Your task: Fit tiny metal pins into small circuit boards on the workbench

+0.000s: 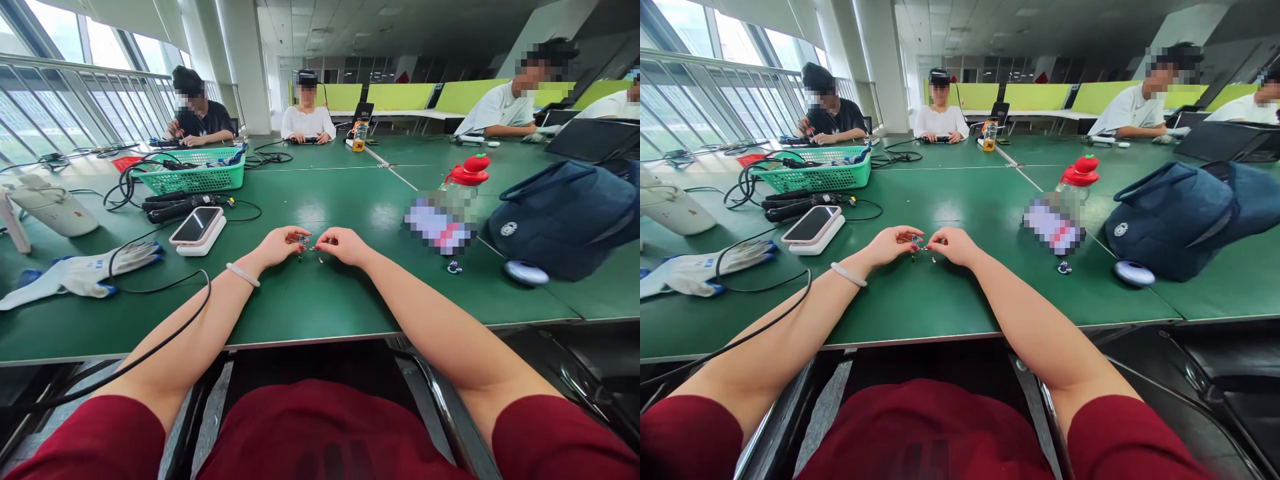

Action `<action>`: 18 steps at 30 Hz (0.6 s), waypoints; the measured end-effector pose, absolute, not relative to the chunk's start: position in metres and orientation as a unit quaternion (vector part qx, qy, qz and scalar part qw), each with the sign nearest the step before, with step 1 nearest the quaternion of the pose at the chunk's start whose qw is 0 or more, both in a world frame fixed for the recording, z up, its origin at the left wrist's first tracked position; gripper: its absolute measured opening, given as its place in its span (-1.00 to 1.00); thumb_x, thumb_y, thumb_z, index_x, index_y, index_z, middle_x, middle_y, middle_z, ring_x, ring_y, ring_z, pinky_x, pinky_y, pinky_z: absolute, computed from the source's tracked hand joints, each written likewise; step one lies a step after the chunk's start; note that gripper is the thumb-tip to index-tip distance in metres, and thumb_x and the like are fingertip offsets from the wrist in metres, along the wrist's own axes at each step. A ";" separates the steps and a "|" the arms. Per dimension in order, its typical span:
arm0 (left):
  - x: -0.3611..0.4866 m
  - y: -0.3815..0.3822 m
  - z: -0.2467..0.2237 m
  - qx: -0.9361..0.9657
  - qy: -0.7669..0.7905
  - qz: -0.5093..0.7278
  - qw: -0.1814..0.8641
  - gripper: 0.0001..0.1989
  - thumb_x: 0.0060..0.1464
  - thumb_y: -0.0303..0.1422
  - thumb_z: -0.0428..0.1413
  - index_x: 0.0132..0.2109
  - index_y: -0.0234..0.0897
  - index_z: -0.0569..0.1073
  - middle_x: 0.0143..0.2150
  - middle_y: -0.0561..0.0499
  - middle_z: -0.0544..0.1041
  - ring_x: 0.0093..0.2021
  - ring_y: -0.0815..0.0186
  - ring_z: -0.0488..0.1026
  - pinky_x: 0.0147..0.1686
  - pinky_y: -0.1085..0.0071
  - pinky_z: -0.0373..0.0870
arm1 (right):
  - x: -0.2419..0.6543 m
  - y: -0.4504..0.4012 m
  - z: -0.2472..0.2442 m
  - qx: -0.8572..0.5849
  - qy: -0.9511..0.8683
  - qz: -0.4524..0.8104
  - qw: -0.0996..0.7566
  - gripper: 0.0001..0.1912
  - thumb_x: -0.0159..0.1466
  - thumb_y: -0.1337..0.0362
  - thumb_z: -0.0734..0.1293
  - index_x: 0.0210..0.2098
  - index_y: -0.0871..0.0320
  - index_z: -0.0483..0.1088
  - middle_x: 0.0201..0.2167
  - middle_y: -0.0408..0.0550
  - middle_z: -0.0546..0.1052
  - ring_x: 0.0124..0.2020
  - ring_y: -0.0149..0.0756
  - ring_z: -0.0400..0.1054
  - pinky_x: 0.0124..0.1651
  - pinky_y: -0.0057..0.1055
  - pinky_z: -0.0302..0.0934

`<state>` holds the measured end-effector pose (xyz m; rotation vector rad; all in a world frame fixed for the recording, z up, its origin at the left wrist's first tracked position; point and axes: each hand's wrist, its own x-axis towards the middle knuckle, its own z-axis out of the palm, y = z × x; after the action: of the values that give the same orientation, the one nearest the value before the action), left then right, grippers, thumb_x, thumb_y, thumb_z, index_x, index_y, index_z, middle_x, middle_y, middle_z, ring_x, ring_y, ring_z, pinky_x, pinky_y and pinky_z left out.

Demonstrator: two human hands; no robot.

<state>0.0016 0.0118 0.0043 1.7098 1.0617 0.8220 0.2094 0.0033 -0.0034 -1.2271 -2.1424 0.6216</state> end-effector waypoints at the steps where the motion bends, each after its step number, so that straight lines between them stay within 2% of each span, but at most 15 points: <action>1: 0.002 0.011 0.004 0.708 0.422 0.332 0.459 -0.63 -0.11 -0.53 0.20 -0.07 -0.35 0.48 -0.24 -0.08 0.55 -0.29 0.35 0.50 -0.15 0.26 0.47 | 0.209 0.004 -0.005 -0.465 -0.800 0.224 0.305 -0.79 0.17 0.16 0.33 -0.38 0.16 0.52 -0.47 -0.15 0.42 -0.48 -0.45 0.18 -0.36 -0.46 0.06; 7: 0.006 0.006 0.006 0.739 0.392 0.297 0.460 -0.52 -0.13 -0.41 0.22 0.02 -0.34 0.48 -0.16 -0.10 0.57 -0.19 0.24 0.49 -0.18 0.27 0.48 | 0.206 0.005 -0.009 -0.457 -0.808 0.182 0.325 -0.85 0.19 0.23 0.33 -0.38 0.16 0.51 -0.44 -0.13 0.43 -0.46 -0.45 0.20 -0.35 -0.47 0.07; 12: 0.008 0.002 0.011 0.773 0.403 0.292 0.393 -0.55 -0.07 -0.34 0.18 0.03 -0.31 0.50 -0.22 -0.05 0.59 -0.25 0.26 0.49 -0.18 0.28 0.46 | 0.204 0.005 -0.009 -0.455 -0.808 0.158 0.339 -0.85 0.20 0.23 0.33 -0.40 0.16 0.50 -0.45 -0.13 0.43 -0.44 -0.43 0.22 -0.33 -0.47 0.07; 18: 0.007 -0.001 0.013 0.813 0.404 0.284 0.308 -0.58 -0.04 -0.39 0.13 0.03 -0.27 0.50 -0.31 -0.02 0.56 -0.31 0.31 0.47 -0.16 0.32 0.44 | 0.203 0.005 -0.011 -0.444 -0.814 0.156 0.340 -0.88 0.19 0.27 0.33 -0.40 0.15 0.50 -0.44 -0.13 0.44 -0.46 -0.44 0.21 -0.34 -0.47 0.08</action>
<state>0.0066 -0.0007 0.0126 2.1504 1.0689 0.7518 0.2026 0.0051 -0.0108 -1.1559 -2.1192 0.4068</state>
